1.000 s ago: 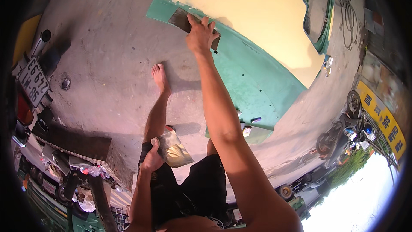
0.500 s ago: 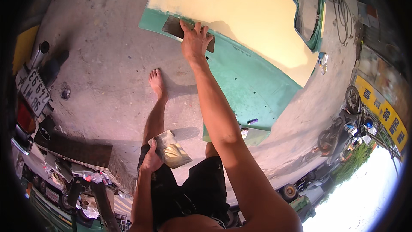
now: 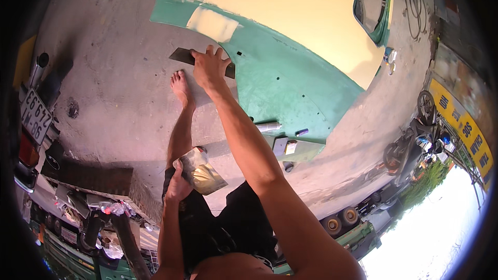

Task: The person applies body filler to a green vehicle panel using metal spreaders, then scrapes and sands the surface after mixing a new batch of filler on a board.

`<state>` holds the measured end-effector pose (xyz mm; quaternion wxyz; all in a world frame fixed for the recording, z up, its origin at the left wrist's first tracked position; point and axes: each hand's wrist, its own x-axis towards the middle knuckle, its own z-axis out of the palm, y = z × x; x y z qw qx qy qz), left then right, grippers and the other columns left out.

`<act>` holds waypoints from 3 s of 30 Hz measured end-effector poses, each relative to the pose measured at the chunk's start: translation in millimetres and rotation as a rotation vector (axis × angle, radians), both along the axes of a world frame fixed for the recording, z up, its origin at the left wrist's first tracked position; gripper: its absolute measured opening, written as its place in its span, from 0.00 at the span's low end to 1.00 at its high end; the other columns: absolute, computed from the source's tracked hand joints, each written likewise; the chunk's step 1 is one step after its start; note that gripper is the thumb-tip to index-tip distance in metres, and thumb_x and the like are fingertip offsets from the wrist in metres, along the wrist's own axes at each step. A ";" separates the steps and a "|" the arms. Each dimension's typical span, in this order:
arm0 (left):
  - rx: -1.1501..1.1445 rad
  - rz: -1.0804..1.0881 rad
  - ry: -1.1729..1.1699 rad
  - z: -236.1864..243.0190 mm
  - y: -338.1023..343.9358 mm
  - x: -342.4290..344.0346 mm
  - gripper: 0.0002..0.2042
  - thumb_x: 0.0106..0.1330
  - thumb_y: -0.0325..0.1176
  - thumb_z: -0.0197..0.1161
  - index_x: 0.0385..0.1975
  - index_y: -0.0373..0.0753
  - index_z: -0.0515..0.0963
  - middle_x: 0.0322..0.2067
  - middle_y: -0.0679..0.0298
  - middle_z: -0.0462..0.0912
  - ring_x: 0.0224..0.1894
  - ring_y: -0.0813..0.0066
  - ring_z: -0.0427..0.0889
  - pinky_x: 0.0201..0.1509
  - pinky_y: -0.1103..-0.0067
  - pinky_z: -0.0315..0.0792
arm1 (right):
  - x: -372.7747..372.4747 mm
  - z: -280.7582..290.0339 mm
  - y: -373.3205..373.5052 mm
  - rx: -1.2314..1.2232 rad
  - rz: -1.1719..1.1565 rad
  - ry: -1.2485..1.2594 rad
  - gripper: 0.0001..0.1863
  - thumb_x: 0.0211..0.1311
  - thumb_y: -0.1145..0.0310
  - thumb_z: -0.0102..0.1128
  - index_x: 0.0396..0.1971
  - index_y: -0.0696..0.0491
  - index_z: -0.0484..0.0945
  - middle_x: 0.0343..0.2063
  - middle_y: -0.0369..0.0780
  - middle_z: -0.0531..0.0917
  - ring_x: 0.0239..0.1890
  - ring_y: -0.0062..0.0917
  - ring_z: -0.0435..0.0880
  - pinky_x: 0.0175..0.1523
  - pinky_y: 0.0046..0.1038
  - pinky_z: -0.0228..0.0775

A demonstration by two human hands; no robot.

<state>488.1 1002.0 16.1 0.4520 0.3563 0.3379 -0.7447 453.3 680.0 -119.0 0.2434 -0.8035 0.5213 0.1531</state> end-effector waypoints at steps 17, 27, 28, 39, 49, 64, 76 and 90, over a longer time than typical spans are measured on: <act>0.004 0.038 -0.049 -1.2 7.9 -4.0 0.35 0.71 0.59 0.49 0.68 0.38 0.55 0.64 0.61 0.64 0.68 0.63 0.62 0.72 0.65 0.54 | 5.7 -4.8 -92.8 -0.119 -0.178 -0.048 0.27 0.61 0.72 0.54 0.59 0.30 0.75 0.56 0.42 0.69 0.59 0.47 0.65 0.57 0.65 0.60; 0.040 0.000 -0.062 2.6 4.6 3.1 0.34 0.72 0.59 0.47 0.68 0.39 0.56 0.66 0.62 0.63 0.69 0.64 0.61 0.73 0.66 0.54 | 23.7 -1.0 -59.0 -0.101 -0.079 -0.099 0.31 0.56 0.75 0.54 0.58 0.27 0.75 0.51 0.39 0.69 0.54 0.46 0.66 0.53 0.64 0.64; 0.024 -0.008 -0.045 0.7 5.4 3.8 0.35 0.71 0.59 0.47 0.68 0.40 0.56 0.65 0.62 0.63 0.68 0.64 0.62 0.73 0.65 0.54 | 24.5 -0.2 -44.6 -0.106 -0.059 -0.098 0.31 0.56 0.75 0.54 0.59 0.28 0.75 0.51 0.39 0.69 0.54 0.45 0.66 0.53 0.63 0.64; -0.010 -0.040 -0.055 -8.5 13.7 2.3 0.40 0.67 0.64 0.49 0.70 0.39 0.54 0.67 0.60 0.62 0.69 0.61 0.60 0.73 0.63 0.52 | -72.2 -4.8 -70.7 -0.301 -0.086 -0.087 0.32 0.55 0.78 0.58 0.58 0.30 0.76 0.50 0.40 0.70 0.54 0.42 0.66 0.52 0.56 0.64; 0.022 -0.086 -0.067 -1.0 10.9 1.3 0.39 0.69 0.63 0.48 0.70 0.40 0.54 0.67 0.60 0.61 0.70 0.61 0.60 0.73 0.63 0.52 | -68.8 -17.2 -88.0 -0.253 -0.138 -0.110 0.33 0.55 0.79 0.54 0.59 0.29 0.75 0.52 0.36 0.71 0.55 0.39 0.67 0.51 0.53 0.64; -0.014 -0.130 -0.058 3.9 8.2 -2.7 0.39 0.66 0.66 0.49 0.68 0.44 0.57 0.65 0.62 0.64 0.68 0.63 0.63 0.72 0.63 0.55 | -133.9 13.1 -34.5 -0.233 -0.067 -0.122 0.35 0.53 0.82 0.56 0.60 0.32 0.74 0.49 0.40 0.69 0.51 0.39 0.69 0.52 0.50 0.63; 0.043 -0.153 -0.059 -0.1 1.7 -2.7 0.38 0.66 0.66 0.48 0.67 0.44 0.59 0.63 0.62 0.67 0.66 0.62 0.65 0.71 0.62 0.57 | -66.9 -18.5 -89.0 -0.259 -0.161 -0.110 0.33 0.56 0.77 0.55 0.61 0.30 0.73 0.56 0.42 0.69 0.60 0.45 0.65 0.56 0.62 0.61; 0.243 -0.382 -0.263 -3.8 -2.7 4.2 0.38 0.65 0.67 0.50 0.69 0.49 0.57 0.67 0.66 0.61 0.67 0.65 0.61 0.70 0.62 0.57 | -31.0 15.5 12.8 0.240 -0.191 -0.053 0.16 0.57 0.56 0.62 0.44 0.42 0.86 0.53 0.42 0.74 0.59 0.48 0.64 0.59 0.70 0.51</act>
